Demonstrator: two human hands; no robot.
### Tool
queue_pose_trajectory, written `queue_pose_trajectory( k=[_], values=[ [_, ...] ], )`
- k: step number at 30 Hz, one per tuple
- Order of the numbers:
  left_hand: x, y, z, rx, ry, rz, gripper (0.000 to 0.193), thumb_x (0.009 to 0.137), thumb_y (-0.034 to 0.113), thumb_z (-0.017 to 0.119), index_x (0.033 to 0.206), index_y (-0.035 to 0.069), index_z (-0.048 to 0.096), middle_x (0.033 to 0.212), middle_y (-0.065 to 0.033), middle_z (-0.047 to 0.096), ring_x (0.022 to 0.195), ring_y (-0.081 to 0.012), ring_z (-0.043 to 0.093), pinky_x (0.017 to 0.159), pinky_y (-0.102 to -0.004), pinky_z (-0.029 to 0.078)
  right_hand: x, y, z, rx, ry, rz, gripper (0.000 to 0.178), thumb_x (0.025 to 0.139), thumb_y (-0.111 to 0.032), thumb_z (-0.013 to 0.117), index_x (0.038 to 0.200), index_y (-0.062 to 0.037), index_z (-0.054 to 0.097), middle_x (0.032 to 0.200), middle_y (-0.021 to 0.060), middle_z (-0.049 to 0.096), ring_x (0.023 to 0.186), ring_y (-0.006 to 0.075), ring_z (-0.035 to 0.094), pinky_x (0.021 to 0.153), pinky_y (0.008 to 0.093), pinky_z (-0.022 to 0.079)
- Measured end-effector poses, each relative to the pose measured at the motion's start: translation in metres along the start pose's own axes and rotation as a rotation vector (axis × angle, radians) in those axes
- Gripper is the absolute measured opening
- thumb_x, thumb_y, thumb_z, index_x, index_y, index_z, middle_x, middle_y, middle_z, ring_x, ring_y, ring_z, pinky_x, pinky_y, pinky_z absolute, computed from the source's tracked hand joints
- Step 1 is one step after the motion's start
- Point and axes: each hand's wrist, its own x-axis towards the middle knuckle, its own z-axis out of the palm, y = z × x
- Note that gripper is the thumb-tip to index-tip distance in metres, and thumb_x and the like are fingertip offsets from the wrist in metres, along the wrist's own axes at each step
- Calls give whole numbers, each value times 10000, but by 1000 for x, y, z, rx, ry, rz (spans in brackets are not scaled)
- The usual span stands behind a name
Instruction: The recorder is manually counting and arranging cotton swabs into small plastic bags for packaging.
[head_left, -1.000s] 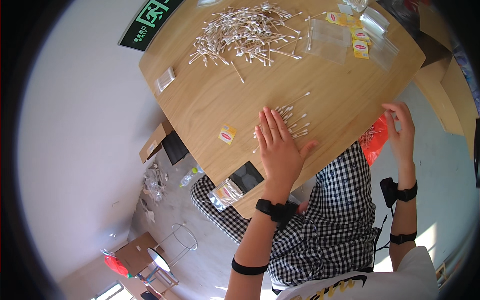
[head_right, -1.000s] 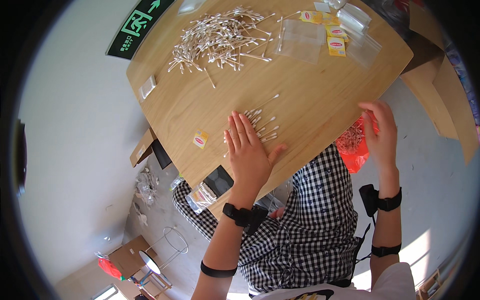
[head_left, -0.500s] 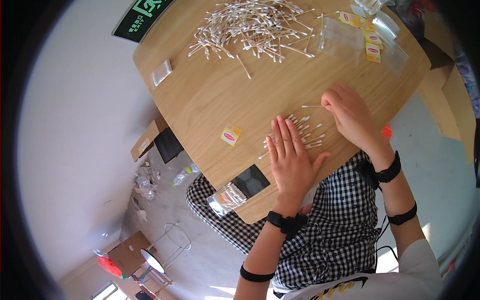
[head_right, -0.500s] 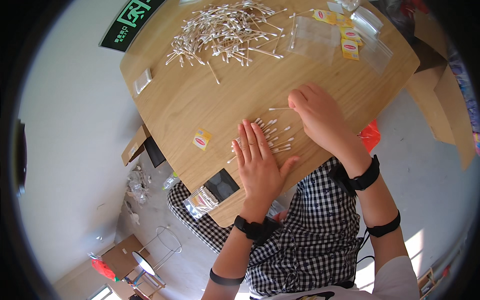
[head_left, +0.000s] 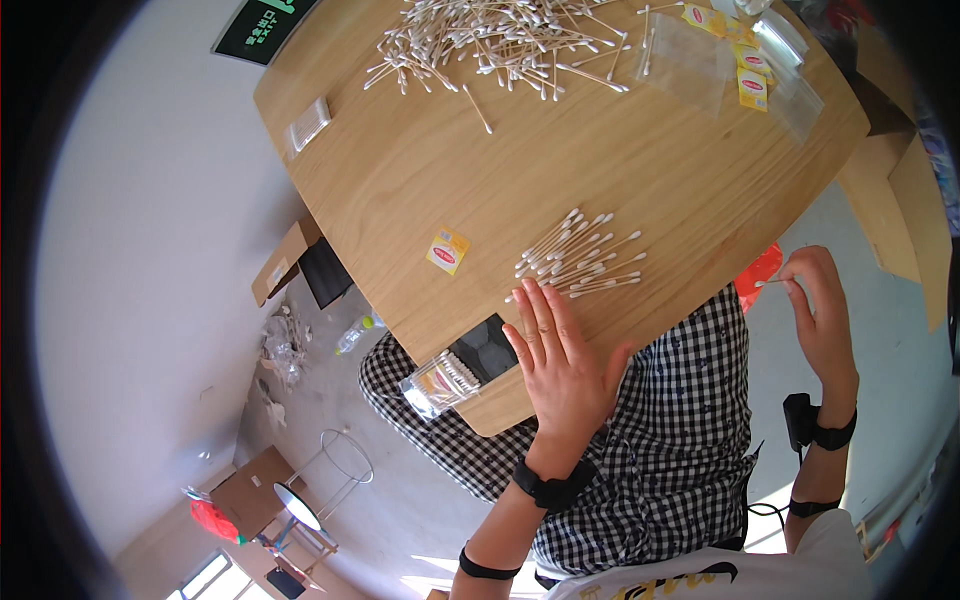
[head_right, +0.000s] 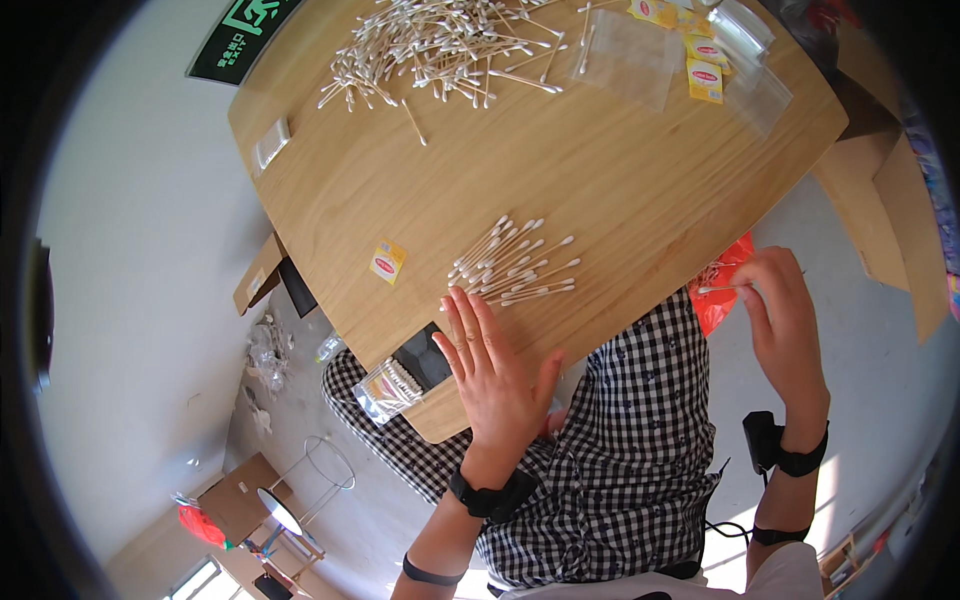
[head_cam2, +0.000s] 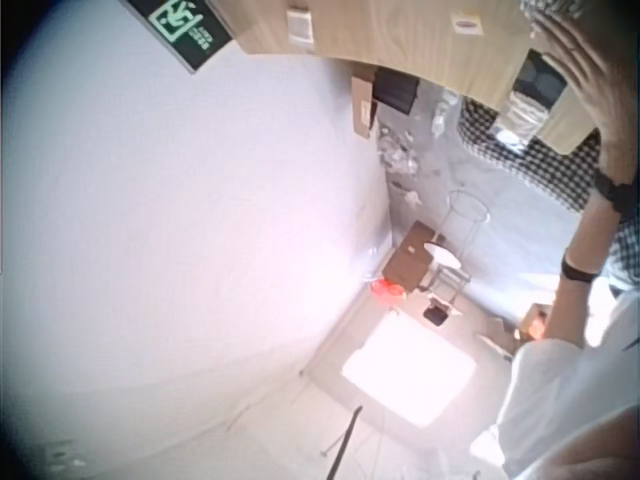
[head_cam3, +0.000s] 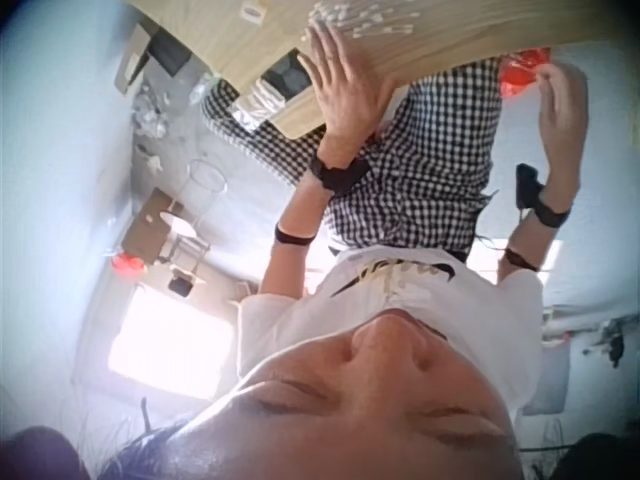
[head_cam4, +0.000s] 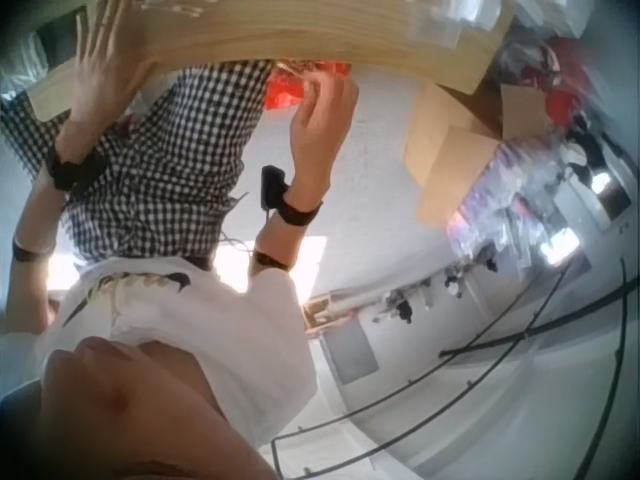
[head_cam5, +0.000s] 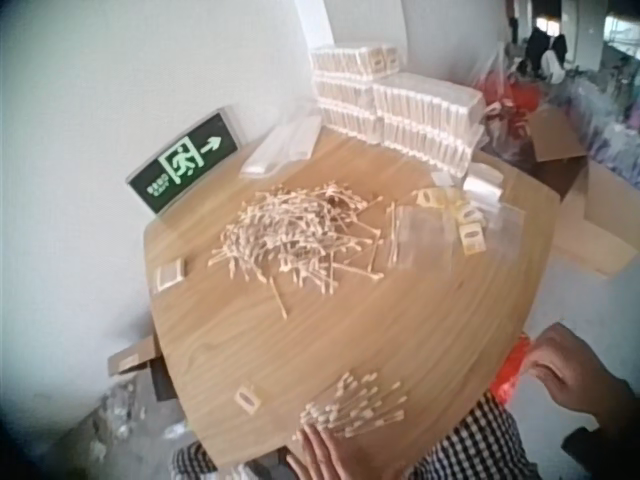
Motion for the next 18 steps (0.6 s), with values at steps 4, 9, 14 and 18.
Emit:
queue_pose_trajectory(
  k=[4,9,14,18],
  values=[
    [-7,-9,-2,-174,178,-32,722,888,179,597,1463,-73,239,1508,-287,271,1431,-435,219,1152,-581,115,17,-45,45,-7,-76,-317,98,767,5,620,836,-42,567,862,84,563,882,283,558,809,383,452],
    [-26,-19,-11,-283,278,-48,436,844,-3,587,1260,-18,459,1216,-188,519,1189,-371,474,1113,-552,238,38,-80,101,-58,-57,-545,139,703,-2,641,819,-58,590,853,59,570,891,253,568,815,367,461],
    [-41,-20,-4,-362,228,-27,266,810,-31,614,1068,20,579,1038,-154,563,989,-339,532,923,-469,406,45,-81,107,84,1,-428,145,724,-24,696,791,-61,573,817,46,559,878,249,561,788,370,451],
    [-34,-16,-5,-306,195,2,236,794,-24,643,1021,36,665,974,-124,557,910,-301,524,815,-410,421,46,-83,106,94,0,-380,159,732,-37,718,780,-60,568,818,47,561,864,256,553,779,379,448]
  ],
)
